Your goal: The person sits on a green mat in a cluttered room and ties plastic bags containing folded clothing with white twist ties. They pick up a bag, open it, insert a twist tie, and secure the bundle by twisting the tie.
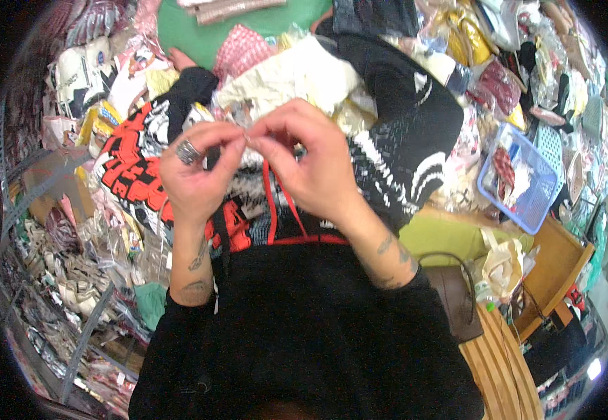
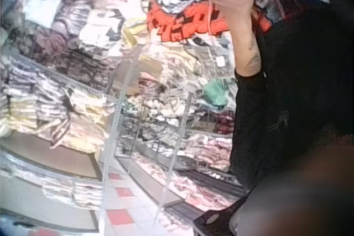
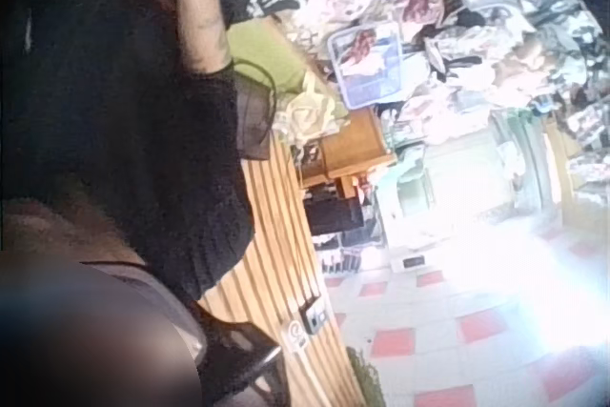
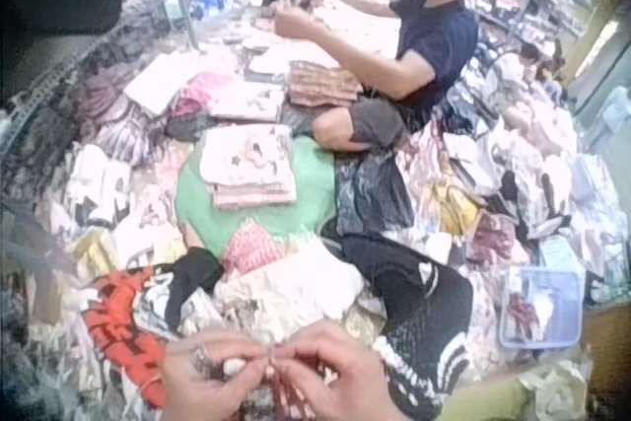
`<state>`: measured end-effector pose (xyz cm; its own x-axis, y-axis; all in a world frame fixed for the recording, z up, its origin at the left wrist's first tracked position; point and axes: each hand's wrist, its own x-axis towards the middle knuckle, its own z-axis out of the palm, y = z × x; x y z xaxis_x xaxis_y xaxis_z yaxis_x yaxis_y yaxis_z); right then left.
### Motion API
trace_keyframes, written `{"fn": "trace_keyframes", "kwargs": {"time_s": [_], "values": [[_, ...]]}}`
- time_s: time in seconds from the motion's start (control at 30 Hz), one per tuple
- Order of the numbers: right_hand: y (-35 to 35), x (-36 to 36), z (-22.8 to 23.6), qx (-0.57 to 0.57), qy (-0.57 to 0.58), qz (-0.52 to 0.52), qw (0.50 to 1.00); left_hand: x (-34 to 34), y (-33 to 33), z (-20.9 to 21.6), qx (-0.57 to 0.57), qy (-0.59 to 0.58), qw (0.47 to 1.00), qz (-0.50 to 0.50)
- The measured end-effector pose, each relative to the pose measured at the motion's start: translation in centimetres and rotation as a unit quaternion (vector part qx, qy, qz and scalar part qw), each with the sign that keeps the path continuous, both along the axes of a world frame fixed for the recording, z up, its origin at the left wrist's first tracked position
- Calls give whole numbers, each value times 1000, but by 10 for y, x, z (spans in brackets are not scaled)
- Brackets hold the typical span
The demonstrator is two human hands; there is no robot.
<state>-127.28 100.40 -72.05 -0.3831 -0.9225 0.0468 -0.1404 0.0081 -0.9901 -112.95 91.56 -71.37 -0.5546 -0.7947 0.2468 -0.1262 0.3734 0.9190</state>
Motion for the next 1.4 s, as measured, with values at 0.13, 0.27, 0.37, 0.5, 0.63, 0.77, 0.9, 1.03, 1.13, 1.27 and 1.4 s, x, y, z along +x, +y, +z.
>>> {"fn": "trace_keyframes", "kwargs": {"time_s": [0.13,0.27,0.37,0.5,0.63,0.77,0.9,1.03,1.13,1.27,1.4], "values": [[1,6,-1,-14,102,17,995,6,-3,3,47,-66,996,-25],[0,5,-5,-50,177,39,982,5,-9,-2,96,-102,990,-35],[1,4,-4,-34,132,40,990,4,-9,-2,79,-98,991,-47],[2,2,-5,-26,93,23,995,-4,-4,1,63,-107,992,-28],[2,3,-6,-6,79,27,996,-7,-3,0,48,-124,990,-40],[1,3,-7,26,23,19,999,-11,-4,-12,24,-122,992,-4],[3,7,-15,57,-84,-10,995,-8,-4,-16,67,-105,992,-21],[3,13,-26,55,-266,-45,961,-9,-5,-10,34,-107,994,-13],[-4,11,-27,84,-446,-65,889,-12,-12,-17,16,-60,998,-20],[-9,15,-15,31,-392,-51,918,-8,-10,-28,71,63,995,-14],[-5,11,-16,-24,-197,-46,979,-2,-3,-6,239,114,964,31]]}}
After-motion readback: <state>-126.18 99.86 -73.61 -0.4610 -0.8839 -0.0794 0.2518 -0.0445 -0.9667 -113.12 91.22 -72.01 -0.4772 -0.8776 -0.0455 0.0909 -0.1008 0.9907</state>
